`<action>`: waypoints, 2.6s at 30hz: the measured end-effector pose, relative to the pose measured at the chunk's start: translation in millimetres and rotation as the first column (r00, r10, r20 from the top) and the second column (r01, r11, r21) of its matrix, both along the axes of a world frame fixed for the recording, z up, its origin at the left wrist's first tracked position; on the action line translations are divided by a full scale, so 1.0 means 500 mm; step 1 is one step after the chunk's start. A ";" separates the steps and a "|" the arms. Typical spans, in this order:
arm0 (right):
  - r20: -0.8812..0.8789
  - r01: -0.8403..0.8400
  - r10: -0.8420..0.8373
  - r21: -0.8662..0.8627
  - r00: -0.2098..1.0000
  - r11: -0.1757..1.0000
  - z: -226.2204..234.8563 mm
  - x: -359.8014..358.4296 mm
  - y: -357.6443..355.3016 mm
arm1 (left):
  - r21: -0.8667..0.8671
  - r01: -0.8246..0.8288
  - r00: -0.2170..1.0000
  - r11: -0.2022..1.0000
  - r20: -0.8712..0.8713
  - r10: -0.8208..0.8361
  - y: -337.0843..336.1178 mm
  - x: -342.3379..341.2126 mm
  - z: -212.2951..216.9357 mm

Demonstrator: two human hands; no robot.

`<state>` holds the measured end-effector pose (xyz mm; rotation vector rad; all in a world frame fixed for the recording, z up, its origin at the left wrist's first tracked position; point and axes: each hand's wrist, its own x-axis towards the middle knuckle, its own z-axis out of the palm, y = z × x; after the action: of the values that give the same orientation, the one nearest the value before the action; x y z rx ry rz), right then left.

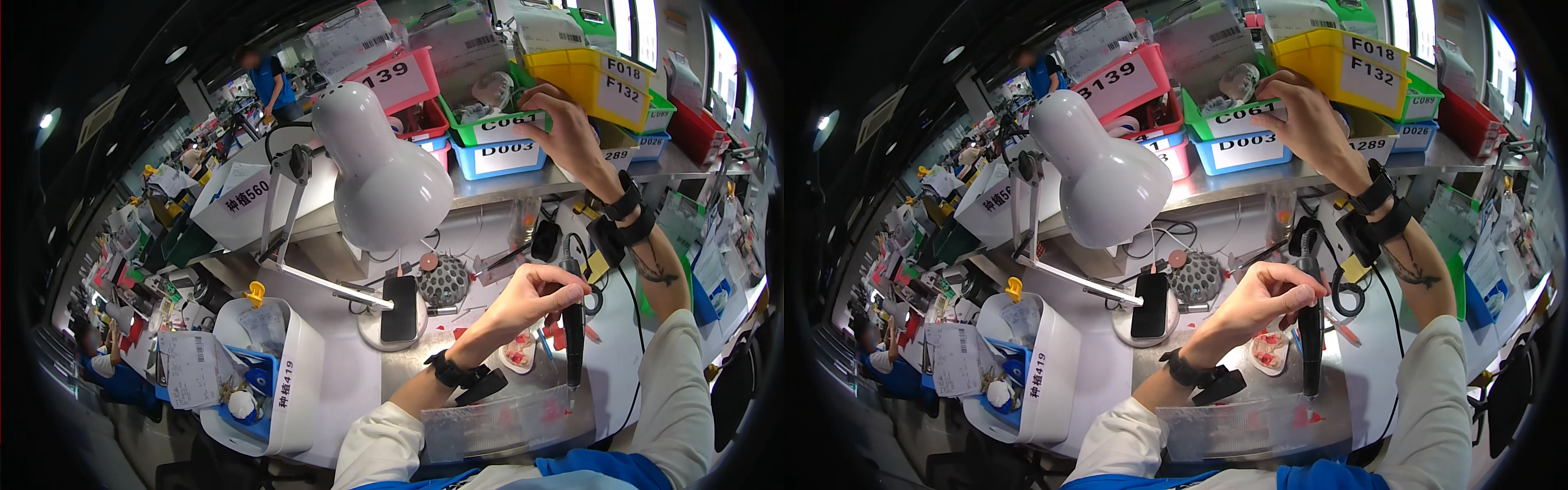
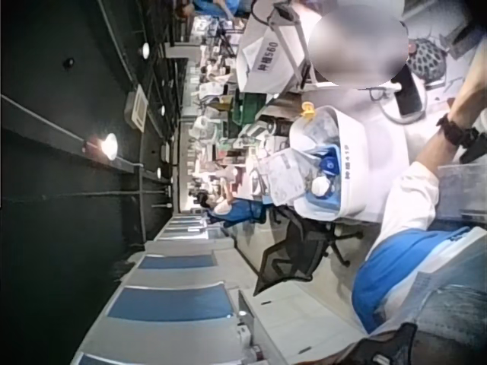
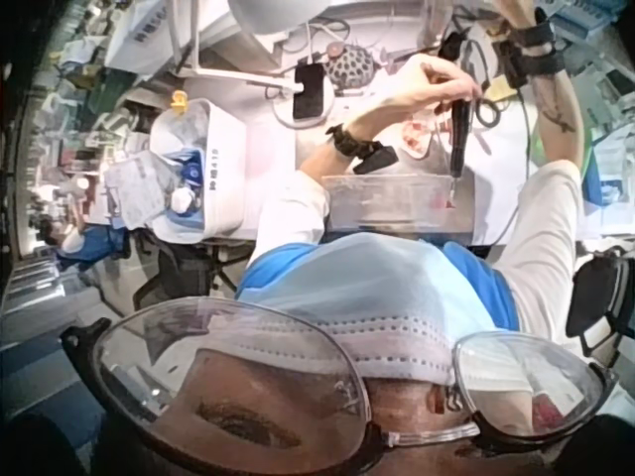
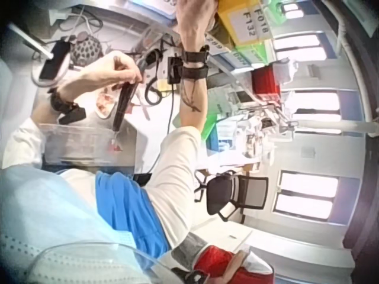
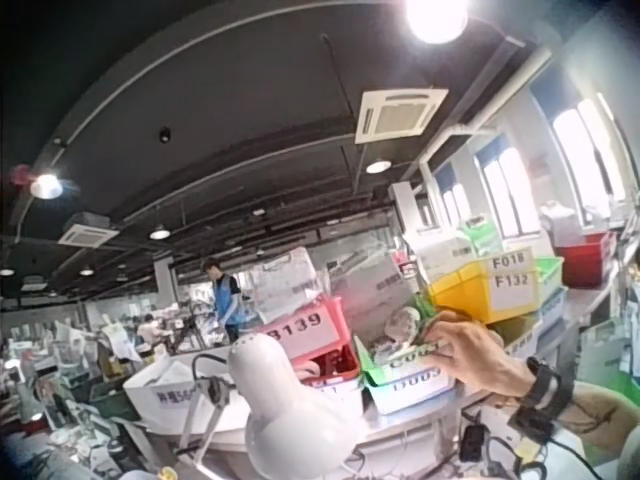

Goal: Using a rotary tool to shape and refine a dental crown and checking its fit on a dental model.

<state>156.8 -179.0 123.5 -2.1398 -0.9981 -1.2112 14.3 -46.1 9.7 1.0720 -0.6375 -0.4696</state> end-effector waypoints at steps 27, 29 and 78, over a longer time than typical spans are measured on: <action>0.197 -0.019 0.001 0.088 0.980 0.996 -0.017 -0.174 -0.041 | 0.113 -0.079 0.994 0.990 0.087 0.070 -0.004 0.023 -0.027; 0.196 -0.024 0.006 0.092 0.981 0.995 -0.020 -0.191 -0.047 | 0.125 -0.071 0.996 0.990 0.069 0.063 -0.004 0.030 -0.029; -0.607 0.539 -0.527 -0.184 0.595 0.822 -0.412 -0.668 -0.385 | 0.134 -0.265 0.961 0.955 -0.044 0.273 0.043 0.082 -0.051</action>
<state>-177.2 -371.4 -82.3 -2.6487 -0.0186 -0.5752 55.1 -24.6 -16.0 1.2402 -0.4025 -0.3074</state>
